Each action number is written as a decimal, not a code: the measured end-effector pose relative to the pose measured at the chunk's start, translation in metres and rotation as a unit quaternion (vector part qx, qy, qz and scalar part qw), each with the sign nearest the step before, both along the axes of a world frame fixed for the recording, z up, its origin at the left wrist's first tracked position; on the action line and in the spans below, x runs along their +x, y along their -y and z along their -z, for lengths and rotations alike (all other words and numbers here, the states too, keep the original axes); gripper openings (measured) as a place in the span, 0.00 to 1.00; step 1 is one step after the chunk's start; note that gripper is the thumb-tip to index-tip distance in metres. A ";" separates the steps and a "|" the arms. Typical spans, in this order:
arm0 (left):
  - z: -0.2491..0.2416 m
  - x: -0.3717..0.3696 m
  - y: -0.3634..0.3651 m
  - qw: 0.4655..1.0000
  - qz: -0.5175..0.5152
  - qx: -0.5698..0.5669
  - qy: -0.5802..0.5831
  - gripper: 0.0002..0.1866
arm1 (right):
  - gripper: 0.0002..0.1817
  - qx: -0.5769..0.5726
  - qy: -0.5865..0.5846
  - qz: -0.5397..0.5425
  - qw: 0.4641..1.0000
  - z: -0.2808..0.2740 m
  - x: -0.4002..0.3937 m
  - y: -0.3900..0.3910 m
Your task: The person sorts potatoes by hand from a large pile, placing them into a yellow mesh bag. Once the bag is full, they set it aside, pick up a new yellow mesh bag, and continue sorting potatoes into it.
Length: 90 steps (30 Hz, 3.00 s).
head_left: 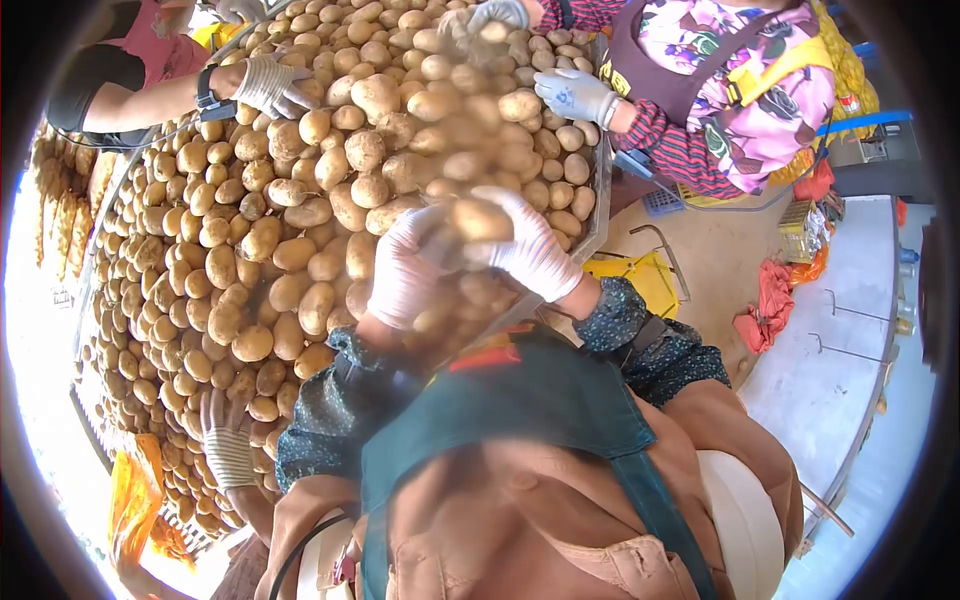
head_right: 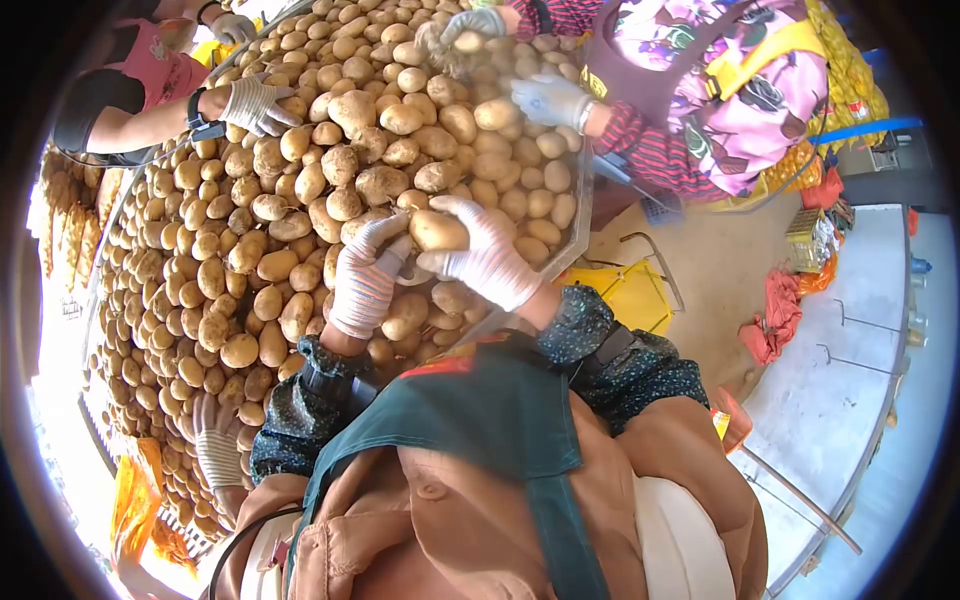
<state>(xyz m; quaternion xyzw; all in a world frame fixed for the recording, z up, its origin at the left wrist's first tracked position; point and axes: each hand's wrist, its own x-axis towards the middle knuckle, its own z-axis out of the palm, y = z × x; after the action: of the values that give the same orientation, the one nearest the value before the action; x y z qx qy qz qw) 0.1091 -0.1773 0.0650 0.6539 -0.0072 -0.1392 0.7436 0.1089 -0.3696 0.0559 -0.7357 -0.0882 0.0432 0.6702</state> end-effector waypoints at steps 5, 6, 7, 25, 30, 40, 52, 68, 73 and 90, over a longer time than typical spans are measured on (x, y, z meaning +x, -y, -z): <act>0.013 -0.002 -0.011 0.986 0.166 0.023 0.011 0.16 | 0.31 0.248 -0.183 0.024 0.951 -0.008 0.004 0.010; -0.005 -0.005 -0.006 0.987 0.149 -0.049 -0.037 0.18 | 0.30 0.267 -0.189 0.039 0.944 -0.006 0.004 0.011; -0.039 -0.008 0.003 0.980 0.130 -0.120 -0.085 0.20 | 0.29 0.285 -0.189 0.042 0.939 -0.010 0.005 0.011; -0.036 -0.002 -0.003 0.982 0.129 -0.125 -0.065 0.33 | 0.16 0.177 -0.158 -0.029 0.971 -0.031 0.001 -0.002; -0.033 -0.002 -0.008 0.986 0.159 -0.052 -0.026 0.32 | 0.11 0.103 -0.084 -0.011 0.991 -0.017 -0.001 0.000; -0.011 0.000 -0.034 0.984 -0.048 -0.129 -0.110 0.18 | 0.10 -0.399 0.299 -0.052 0.865 -0.032 0.015 0.016; 0.033 0.001 -0.086 0.903 -0.216 -0.303 -0.215 0.14 | 0.16 -0.458 0.285 -0.096 0.836 0.035 0.109 -0.060; 0.013 0.098 -0.072 0.772 0.132 0.591 0.192 0.33 | 0.23 0.352 -0.131 -0.025 0.927 0.034 0.106 -0.008; 0.006 0.085 -0.089 0.995 0.004 0.089 -0.047 0.28 | 0.16 0.455 -0.212 -0.017 0.865 0.013 0.067 0.005; 0.017 -0.056 -0.076 0.753 -0.100 -0.600 -0.253 0.35 | 0.39 -0.061 0.178 -0.113 0.976 -0.032 -0.005 -0.069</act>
<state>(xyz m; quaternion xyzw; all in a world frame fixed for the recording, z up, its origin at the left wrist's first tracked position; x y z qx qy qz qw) 0.0533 -0.1018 0.0484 0.0119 0.1645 -0.1918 0.9675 0.1036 -0.3001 0.0882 -0.7561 -0.2854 -0.0078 0.5888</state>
